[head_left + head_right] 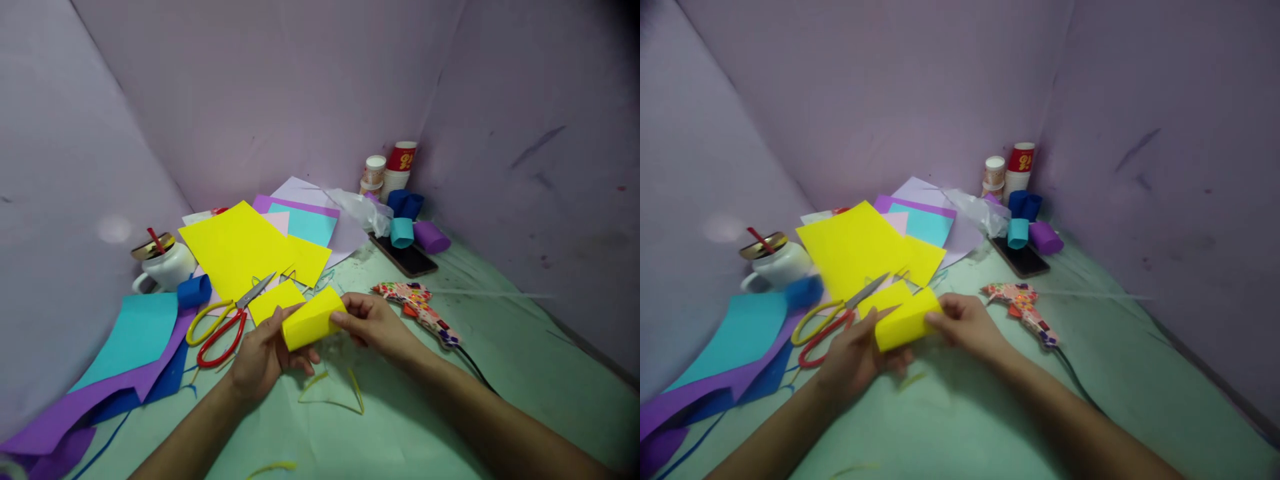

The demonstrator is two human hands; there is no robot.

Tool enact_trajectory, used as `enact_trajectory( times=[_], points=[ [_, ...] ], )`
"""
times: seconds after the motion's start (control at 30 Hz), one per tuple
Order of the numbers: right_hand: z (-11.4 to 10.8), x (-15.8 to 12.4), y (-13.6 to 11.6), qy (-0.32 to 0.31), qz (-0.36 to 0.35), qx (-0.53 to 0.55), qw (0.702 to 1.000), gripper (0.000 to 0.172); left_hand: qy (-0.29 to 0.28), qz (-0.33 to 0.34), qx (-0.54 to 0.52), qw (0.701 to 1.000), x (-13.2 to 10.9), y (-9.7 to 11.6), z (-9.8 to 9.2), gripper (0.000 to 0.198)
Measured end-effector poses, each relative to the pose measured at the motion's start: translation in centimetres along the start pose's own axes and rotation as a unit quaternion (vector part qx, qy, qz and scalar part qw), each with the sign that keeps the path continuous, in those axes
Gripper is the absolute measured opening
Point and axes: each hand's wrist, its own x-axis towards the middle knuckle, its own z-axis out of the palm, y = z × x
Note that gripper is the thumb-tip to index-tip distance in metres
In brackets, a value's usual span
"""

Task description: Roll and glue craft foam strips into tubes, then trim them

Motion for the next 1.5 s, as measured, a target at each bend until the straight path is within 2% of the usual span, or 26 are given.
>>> enact_trajectory(
  times=[0.1, 0.2, 0.33, 0.47, 0.6, 0.67, 0.73, 0.8, 0.83, 0.9, 0.93, 0.97, 1.0, 1.03, 1.1, 1.13, 1.2, 1.3, 1.4, 1.5],
  points=[
    [-0.3, 0.2, 0.2, 0.027, 0.022, 0.013, 0.999, 0.030, 0.038, 0.075, 0.040, 0.996, -0.4, 0.2, 0.1, 0.048],
    [-0.4, 0.1, 0.4, 0.009, -0.002, 0.027, 1.000, 0.030, 0.052, 0.111, 0.118, 0.985, -0.8, 0.2, 0.0, 0.054],
    [-0.2, -0.5, 0.2, -0.045, -0.012, -0.015, 0.999, 0.032, 0.039, 0.097, 0.209, 0.972, -1.0, 0.4, -0.4, 0.053],
    [0.1, -0.6, 0.4, -0.024, -0.037, -0.067, 0.997, 0.031, 0.040, 0.093, 0.232, 0.967, -1.0, 1.1, -0.5, 0.056],
    [0.3, -0.7, 0.7, -0.005, -0.005, -0.028, 1.000, 0.030, 0.050, 0.093, 0.238, 0.965, -1.2, 1.5, -0.3, 0.052],
    [0.6, -1.0, 0.8, -0.039, 0.012, 0.028, 0.999, 0.036, 0.051, 0.093, 0.245, 0.964, -1.2, 1.5, -0.1, 0.051],
    [0.9, -1.3, 0.8, -0.104, 0.038, 0.081, 0.991, 0.042, 0.045, 0.089, 0.255, 0.962, -1.3, 1.4, 0.0, 0.054],
    [1.2, -1.4, 0.8, -0.144, 0.070, 0.117, 0.980, 0.039, 0.035, 0.086, 0.279, 0.956, -1.4, 1.6, 0.1, 0.055],
    [1.4, -1.4, 0.8, -0.144, 0.084, 0.136, 0.977, 0.036, 0.035, 0.093, 0.301, 0.948, -1.5, 1.9, 0.1, 0.055],
    [1.5, -1.1, 0.9, -0.104, 0.102, 0.186, 0.972, 0.031, 0.073, 0.133, 0.383, 0.911, -1.9, 3.1, -0.2, 0.051],
    [1.5, -1.0, 0.9, -0.079, 0.106, 0.214, 0.968, 0.029, 0.112, 0.153, 0.445, 0.875, -2.1, 3.9, -0.5, 0.048],
    [1.5, -0.7, 0.9, -0.059, 0.108, 0.242, 0.962, 0.027, 0.158, 0.162, 0.519, 0.824, -2.3, 4.7, -1.0, 0.044],
    [1.4, -0.5, 1.0, -0.046, 0.107, 0.267, 0.957, 0.026, 0.208, 0.149, 0.606, 0.753, -2.5, 5.5, -1.7, 0.038],
    [1.3, -0.3, 1.1, -0.041, 0.103, 0.289, 0.951, 0.026, 0.226, 0.096, 0.679, 0.691, -2.8, 6.2, -2.4, 0.033],
    [1.1, 0.0, 1.3, -0.037, 0.092, 0.322, 0.942, 0.025, 0.189, 0.010, 0.763, 0.618, -3.1, 7.1, -4.2, 0.026],
    [1.0, 0.1, 1.4, -0.036, 0.089, 0.333, 0.938, 0.024, 0.175, 0.001, 0.789, 0.589, -3.1, 7.2, -5.1, 0.021],
    [0.8, 0.2, 1.7, -0.031, 0.084, 0.350, 0.933, 0.024, 0.192, -0.005, 0.818, 0.542, -3.2, 7.0, -6.5, 0.015],
    [0.9, 0.2, 1.9, -0.013, 0.082, 0.367, 0.926, 0.023, 0.209, -0.002, 0.837, 0.506, -3.0, 6.3, -7.4, 0.029],
    [1.1, 0.2, 1.9, 0.011, 0.086, 0.353, 0.932, 0.021, 0.220, 0.003, 0.835, 0.504, -2.6, 5.9, -7.1, 0.031],
    [1.2, 0.2, 1.6, 0.020, 0.082, 0.327, 0.941, 0.022, 0.250, 0.008, 0.818, 0.518, -2.3, 6.0, -6.7, 0.026]
  ],
)
